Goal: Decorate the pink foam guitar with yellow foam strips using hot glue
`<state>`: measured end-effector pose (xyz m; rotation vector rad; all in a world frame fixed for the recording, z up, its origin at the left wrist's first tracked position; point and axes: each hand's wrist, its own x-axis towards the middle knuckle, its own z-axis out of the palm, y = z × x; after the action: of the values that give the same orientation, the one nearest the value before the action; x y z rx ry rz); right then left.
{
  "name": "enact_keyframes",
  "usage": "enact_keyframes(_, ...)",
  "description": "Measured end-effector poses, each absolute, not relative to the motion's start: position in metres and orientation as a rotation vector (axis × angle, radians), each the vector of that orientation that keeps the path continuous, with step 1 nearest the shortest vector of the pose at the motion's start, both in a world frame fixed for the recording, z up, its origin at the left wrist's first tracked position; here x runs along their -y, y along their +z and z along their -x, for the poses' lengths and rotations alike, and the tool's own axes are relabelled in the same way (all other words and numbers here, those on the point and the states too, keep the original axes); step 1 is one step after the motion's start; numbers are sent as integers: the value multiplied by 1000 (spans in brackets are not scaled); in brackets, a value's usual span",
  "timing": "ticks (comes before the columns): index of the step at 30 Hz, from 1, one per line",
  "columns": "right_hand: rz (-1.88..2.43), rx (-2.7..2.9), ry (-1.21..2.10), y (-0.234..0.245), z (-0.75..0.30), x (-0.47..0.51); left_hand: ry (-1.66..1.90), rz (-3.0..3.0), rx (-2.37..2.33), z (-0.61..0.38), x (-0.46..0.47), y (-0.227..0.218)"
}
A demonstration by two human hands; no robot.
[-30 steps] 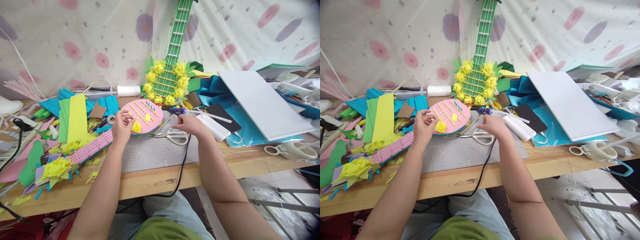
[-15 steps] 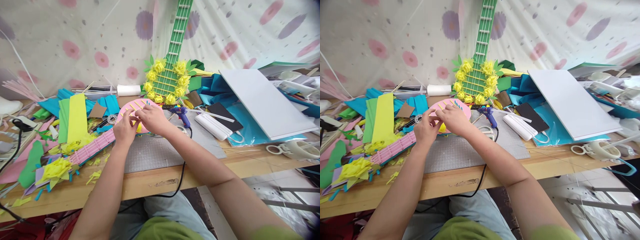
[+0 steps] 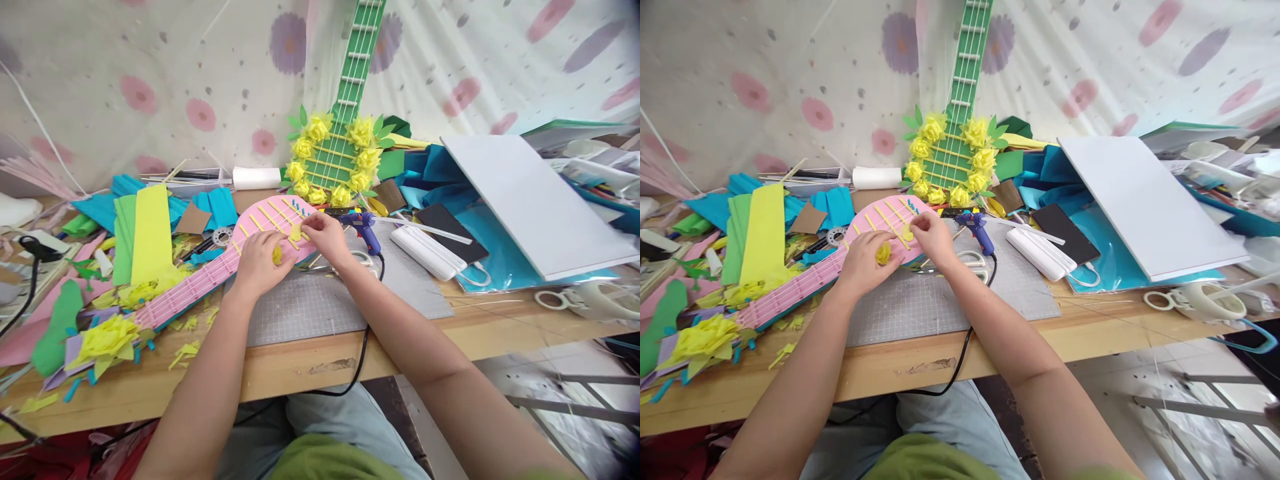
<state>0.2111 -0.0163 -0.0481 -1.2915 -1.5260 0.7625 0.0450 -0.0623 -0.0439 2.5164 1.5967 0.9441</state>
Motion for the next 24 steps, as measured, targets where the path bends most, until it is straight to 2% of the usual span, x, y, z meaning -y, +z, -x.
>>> enact_keyframes(6,1422,1521,728,-51,-207,22,900,-2486,-1628,-48,61,-49)
enact_keyframes(24,1550,1768,551,-39,-190,43,1112,-2136,-1794,-41,58,-47)
